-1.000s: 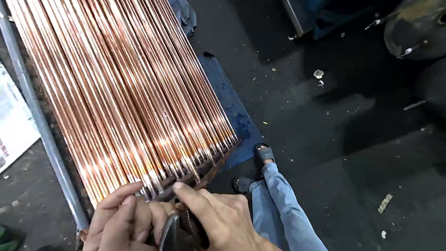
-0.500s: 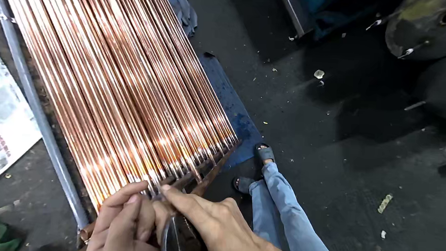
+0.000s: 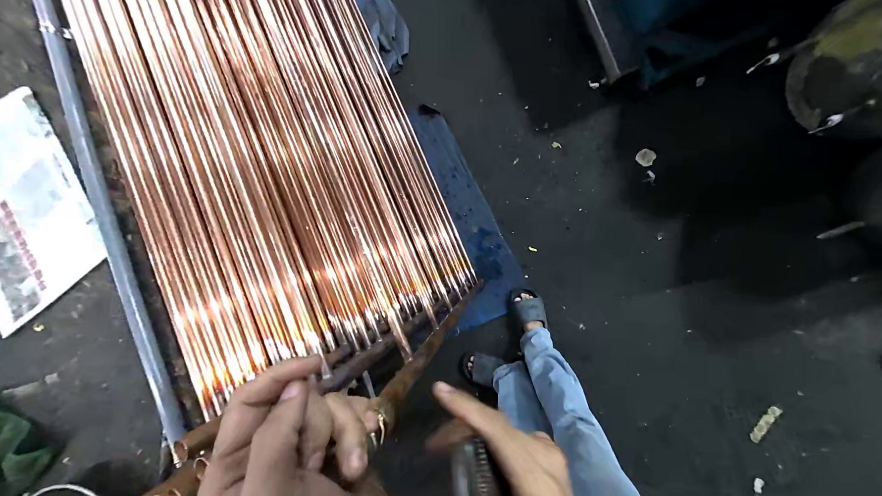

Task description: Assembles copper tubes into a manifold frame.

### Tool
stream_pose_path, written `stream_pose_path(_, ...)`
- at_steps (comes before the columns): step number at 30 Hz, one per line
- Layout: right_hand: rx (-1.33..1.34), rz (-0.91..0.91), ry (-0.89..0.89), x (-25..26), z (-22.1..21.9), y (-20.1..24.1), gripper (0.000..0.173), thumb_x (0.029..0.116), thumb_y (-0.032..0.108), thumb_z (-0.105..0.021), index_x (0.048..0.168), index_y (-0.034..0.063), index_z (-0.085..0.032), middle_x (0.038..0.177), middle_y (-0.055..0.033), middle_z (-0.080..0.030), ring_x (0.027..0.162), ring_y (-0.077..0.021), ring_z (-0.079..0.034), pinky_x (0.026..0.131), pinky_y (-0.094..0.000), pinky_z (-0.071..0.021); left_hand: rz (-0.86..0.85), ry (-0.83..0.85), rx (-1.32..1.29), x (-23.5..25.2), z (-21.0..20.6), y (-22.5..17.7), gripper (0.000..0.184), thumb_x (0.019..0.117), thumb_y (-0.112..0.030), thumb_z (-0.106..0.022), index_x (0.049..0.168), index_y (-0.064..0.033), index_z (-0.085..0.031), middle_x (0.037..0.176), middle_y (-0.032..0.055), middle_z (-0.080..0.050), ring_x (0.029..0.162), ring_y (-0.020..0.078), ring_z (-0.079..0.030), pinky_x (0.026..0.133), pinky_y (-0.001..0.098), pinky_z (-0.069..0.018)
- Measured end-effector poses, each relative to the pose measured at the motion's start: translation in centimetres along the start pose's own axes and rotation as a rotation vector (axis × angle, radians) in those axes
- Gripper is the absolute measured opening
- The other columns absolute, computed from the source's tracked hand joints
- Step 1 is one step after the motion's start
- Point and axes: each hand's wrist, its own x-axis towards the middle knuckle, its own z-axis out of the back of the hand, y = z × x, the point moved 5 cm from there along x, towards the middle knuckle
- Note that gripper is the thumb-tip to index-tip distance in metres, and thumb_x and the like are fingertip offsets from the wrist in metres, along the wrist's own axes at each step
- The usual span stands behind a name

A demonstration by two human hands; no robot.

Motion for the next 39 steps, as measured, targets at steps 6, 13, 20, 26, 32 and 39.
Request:
stream_pose_path(6,0.112,0.084,0.31,3.7,-2.3,-0.6,0.081,0.0772,0.003,-0.074,0.153,0.0149,-0.048,0.132,0.0006,-0.068,0.109,-0.0142,-0.07,0.083,-0.0422,-0.0635,0.006,-0.042,0.021,-0.2,-0.4,-0.3,0.032,0.1001,0.003,-0.028,0.104,0.002,-0.06,0.049,-0.0075,-0.036,0.037,0.0037,-0.039,0.039,0.0189,-0.0426)
stream_pose_path(13,-0.212,0.303,0.101,4.6,-2.5,-0.3,0.06,0.0837,0.017,-0.075,0.142,0.0214,-0.059,0.101,-0.0002,-0.071,0.074,-0.0137,-0.068,0.052,-0.0321,-0.0539,0.013,-0.064,0.009,-0.2,-0.2,-0.1,0.031,0.0997,0.003,-0.03,0.105,0.002,-0.061,0.052,-0.0073,-0.038,0.039,0.0042,-0.04,0.041,0.0198,-0.0449)
stream_pose_path(20,0.019,0.194,0.328,3.9,-2.7,-0.8,0.08,0.0799,0.015,-0.079,0.153,0.0133,-0.047,0.133,-0.002,-0.068,0.093,-0.0148,-0.073,0.064,-0.0379,-0.0614,0.027,-0.104,0.025,-0.6,-1.3,-0.4,0.033,0.1004,0.005,-0.027,0.104,0.0036,-0.06,0.049,-0.007,-0.038,0.036,0.0033,-0.04,0.037,0.0176,-0.0417)
stream_pose_path(26,-0.206,0.319,0.029,4.6,-1.5,-0.9,0.055,0.083,0.021,-0.076,0.136,0.0157,-0.061,0.092,-0.0025,-0.068,0.072,-0.0146,-0.066,0.053,-0.0313,-0.0546,0.09,-0.149,-0.018,-1.1,-2.5,-0.5,0.032,0.1009,0.005,-0.029,0.104,0.0025,-0.061,0.05,-0.0066,-0.038,0.037,0.004,-0.04,0.039,0.0194,-0.0442)
stream_pose_path(32,-0.012,0.217,0.314,4.3,-1.3,-1.1,0.069,0.0819,0.015,-0.078,0.147,0.0118,-0.054,0.132,-0.0038,-0.069,0.096,-0.0147,-0.073,0.066,-0.0361,-0.0629,0.078,-0.153,0.067,-1.1,-2.6,-0.7,0.032,0.1014,0.005,-0.028,0.104,0.0019,-0.06,0.049,-0.0067,-0.039,0.036,0.0041,-0.041,0.036,0.0188,-0.0425)
stream_pose_path(39,-0.07,0.255,0.163,5.9,-1.0,-1.3,0.06,0.0827,0.019,-0.079,0.138,0.0095,-0.059,0.109,-0.0063,-0.072,0.084,-0.0157,-0.071,0.064,-0.0329,-0.061,0.083,-0.191,-0.023,-1.4,-3.6,-0.6,0.032,0.1005,0.005,-0.031,0.104,0.0017,-0.062,0.052,-0.0066,-0.039,0.038,0.0038,-0.039,0.038,0.0189,-0.0419)
